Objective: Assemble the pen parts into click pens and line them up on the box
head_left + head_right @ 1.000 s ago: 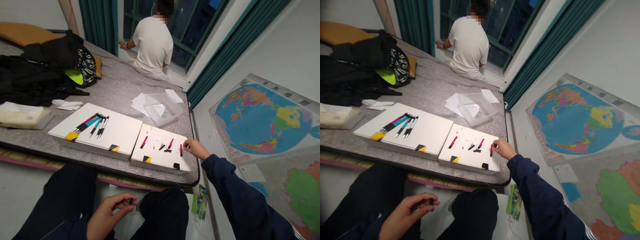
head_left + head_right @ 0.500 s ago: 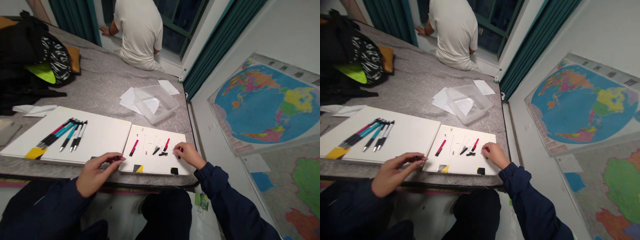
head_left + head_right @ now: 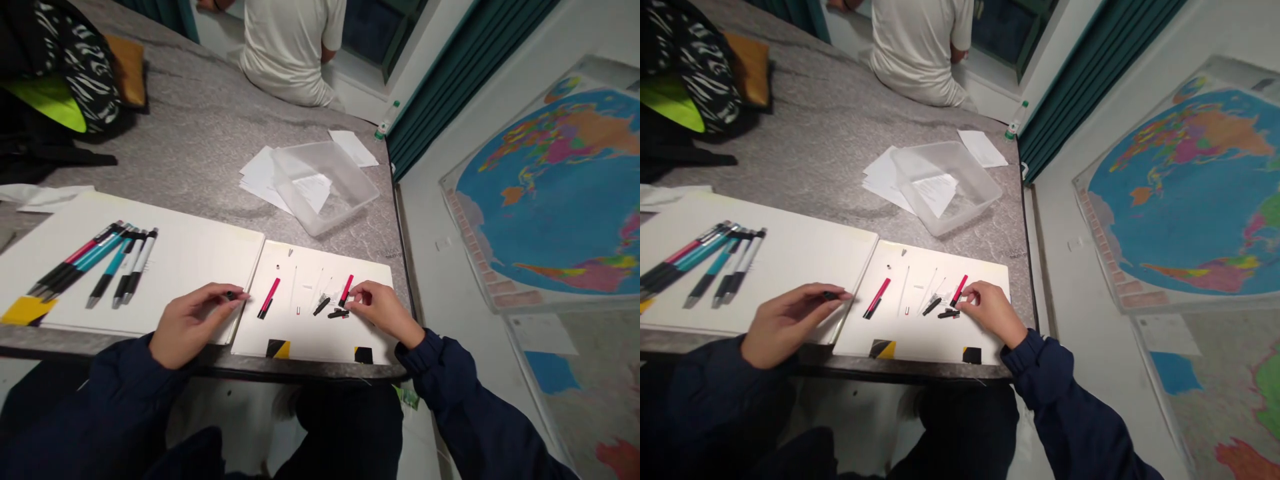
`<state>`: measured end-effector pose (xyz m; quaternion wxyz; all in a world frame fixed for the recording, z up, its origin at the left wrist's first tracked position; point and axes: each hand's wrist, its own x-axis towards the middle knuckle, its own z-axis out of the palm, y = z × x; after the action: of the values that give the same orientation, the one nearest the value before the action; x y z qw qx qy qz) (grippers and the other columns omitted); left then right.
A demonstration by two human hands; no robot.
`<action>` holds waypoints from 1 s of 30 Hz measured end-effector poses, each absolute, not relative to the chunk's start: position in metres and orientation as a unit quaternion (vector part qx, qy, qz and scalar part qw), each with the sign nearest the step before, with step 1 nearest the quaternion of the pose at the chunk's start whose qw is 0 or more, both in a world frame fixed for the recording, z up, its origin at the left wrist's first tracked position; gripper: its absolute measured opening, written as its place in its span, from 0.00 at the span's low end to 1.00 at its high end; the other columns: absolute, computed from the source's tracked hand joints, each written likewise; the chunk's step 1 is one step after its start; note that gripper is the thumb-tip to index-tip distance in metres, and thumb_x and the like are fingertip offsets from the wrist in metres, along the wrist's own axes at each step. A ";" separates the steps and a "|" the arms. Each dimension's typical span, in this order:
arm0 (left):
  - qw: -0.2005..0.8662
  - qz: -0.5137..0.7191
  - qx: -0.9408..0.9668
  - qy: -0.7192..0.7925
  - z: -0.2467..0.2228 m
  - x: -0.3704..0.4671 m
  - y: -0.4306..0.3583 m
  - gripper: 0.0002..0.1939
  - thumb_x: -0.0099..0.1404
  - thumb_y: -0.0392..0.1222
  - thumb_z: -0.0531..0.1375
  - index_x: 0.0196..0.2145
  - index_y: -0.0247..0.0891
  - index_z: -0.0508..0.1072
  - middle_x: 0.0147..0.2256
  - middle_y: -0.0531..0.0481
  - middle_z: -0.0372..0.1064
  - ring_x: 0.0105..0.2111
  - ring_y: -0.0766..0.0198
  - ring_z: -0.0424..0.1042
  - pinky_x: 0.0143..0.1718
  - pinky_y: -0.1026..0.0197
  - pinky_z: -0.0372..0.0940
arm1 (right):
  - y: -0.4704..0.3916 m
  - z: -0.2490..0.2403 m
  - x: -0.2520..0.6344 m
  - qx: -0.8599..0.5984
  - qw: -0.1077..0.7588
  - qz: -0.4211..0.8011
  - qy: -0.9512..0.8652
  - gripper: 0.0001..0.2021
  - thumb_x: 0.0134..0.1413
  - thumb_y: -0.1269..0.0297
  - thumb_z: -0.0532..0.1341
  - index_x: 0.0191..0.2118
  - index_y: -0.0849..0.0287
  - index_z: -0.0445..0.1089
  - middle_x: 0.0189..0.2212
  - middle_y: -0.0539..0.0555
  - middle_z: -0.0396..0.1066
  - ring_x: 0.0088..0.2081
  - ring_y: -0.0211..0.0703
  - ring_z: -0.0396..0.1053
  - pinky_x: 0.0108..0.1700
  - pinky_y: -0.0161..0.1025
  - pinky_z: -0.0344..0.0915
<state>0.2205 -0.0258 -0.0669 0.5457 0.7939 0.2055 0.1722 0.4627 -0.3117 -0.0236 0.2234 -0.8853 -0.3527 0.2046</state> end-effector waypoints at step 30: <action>0.528 0.152 0.822 0.149 -0.046 0.210 -0.059 0.12 0.66 0.45 0.62 0.46 0.40 0.77 0.43 0.45 0.80 0.43 0.54 0.77 0.50 0.55 0.68 | -0.312 -0.012 0.387 -0.759 0.603 0.212 -0.120 0.12 0.47 0.60 0.71 0.35 0.58 0.72 0.29 0.51 0.73 0.28 0.38 0.67 0.25 0.32 0.61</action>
<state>0.2100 -0.0594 -0.0460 0.5284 0.8219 0.1488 0.1522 0.3871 -0.3119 -0.0118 0.6034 -0.7593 -0.1197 0.2122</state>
